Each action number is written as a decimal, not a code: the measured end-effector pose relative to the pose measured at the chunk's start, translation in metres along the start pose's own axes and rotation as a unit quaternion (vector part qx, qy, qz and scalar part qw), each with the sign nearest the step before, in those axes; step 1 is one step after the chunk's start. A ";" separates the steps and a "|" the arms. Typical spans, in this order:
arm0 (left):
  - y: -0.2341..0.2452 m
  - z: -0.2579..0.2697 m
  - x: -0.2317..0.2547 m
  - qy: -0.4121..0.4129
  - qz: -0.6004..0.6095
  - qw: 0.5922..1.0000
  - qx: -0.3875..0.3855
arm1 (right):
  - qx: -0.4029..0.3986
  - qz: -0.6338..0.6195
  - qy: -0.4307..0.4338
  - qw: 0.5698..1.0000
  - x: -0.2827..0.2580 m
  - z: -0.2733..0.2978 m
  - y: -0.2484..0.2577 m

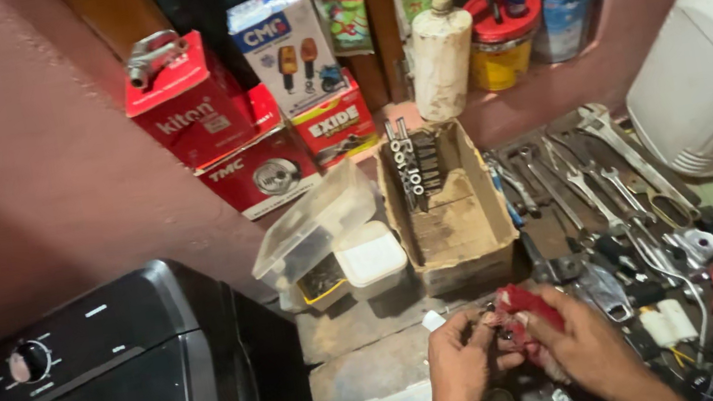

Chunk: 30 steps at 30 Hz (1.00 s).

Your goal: The person manipulates wires and small electronic components on a mechanical assembly by hand, periodically wiping parts with a red cloth and installing fasteners into a cardboard container slot.

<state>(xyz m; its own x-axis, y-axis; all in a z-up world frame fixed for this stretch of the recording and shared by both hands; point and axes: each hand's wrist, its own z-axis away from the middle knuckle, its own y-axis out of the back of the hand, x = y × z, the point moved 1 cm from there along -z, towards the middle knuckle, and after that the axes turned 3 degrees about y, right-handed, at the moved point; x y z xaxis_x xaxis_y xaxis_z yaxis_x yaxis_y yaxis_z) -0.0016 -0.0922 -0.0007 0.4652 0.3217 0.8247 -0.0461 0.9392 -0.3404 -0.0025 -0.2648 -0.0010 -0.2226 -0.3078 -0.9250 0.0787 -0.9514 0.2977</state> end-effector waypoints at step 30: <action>-0.075 -0.009 0.011 -0.017 0.046 0.998 -0.028 | 0.027 -0.195 -0.036 0.980 0.004 -0.011 0.081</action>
<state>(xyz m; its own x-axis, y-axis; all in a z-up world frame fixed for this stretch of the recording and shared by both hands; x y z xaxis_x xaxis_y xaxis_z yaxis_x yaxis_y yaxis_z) 0.0148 -0.1599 0.0299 0.4309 0.4119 0.8029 -0.0381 0.8973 -0.4398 0.0137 -0.3431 0.0173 -0.2941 0.0811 -0.9523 -0.0773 -0.9951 -0.0609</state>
